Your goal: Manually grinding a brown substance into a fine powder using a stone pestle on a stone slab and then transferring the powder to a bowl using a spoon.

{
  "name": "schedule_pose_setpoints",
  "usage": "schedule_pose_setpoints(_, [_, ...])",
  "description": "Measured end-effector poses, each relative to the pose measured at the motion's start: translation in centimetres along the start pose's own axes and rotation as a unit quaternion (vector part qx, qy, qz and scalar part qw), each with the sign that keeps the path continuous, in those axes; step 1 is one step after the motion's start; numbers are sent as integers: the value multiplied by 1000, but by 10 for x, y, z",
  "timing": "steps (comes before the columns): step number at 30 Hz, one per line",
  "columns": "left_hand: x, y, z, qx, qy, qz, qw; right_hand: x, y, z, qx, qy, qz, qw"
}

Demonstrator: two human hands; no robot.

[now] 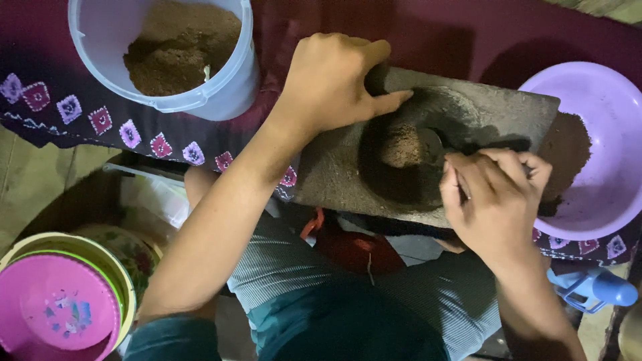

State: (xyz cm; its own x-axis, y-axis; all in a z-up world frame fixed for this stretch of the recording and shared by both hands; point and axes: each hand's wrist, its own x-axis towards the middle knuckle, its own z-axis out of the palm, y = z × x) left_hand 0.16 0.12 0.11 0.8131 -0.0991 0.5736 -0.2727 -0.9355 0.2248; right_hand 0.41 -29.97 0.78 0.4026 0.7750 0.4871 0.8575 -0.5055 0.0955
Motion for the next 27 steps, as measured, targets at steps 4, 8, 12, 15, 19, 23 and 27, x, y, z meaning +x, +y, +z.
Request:
schedule_pose_setpoints(4, [0, 0, 0, -7, 9, -2, 1000, -2, 1, -2, 52, 37, 25, 998])
schedule_pose_setpoints(8, [1, 0, 1, 3, -2, -12, 1000, -2, -11, -5, 151, 22, 70, 986])
schedule_pose_setpoints(12, [0, 0, 1, -6, 19, 0, 1000, 1, -14, 1, 166, -2, 66, 984])
schedule_pose_setpoints(15, [0, 0, 1, -4, 18, 3, 1000, 0, -7, 2, 161, -14, 65, 985])
schedule_pose_setpoints(19, [1, 1, 0, -2, 6, -6, 1000, 8, -7, -10, 182, 4, 70, 981])
schedule_pose_setpoints(23, [0, 1, -1, -18, 12, -5, 1000, 4, -7, -9, 253, 20, 100, 962])
schedule_pose_setpoints(27, [1, 1, -1, -3, 0, -11, 1000, -4, -9, 5, 247, -22, 114, 962])
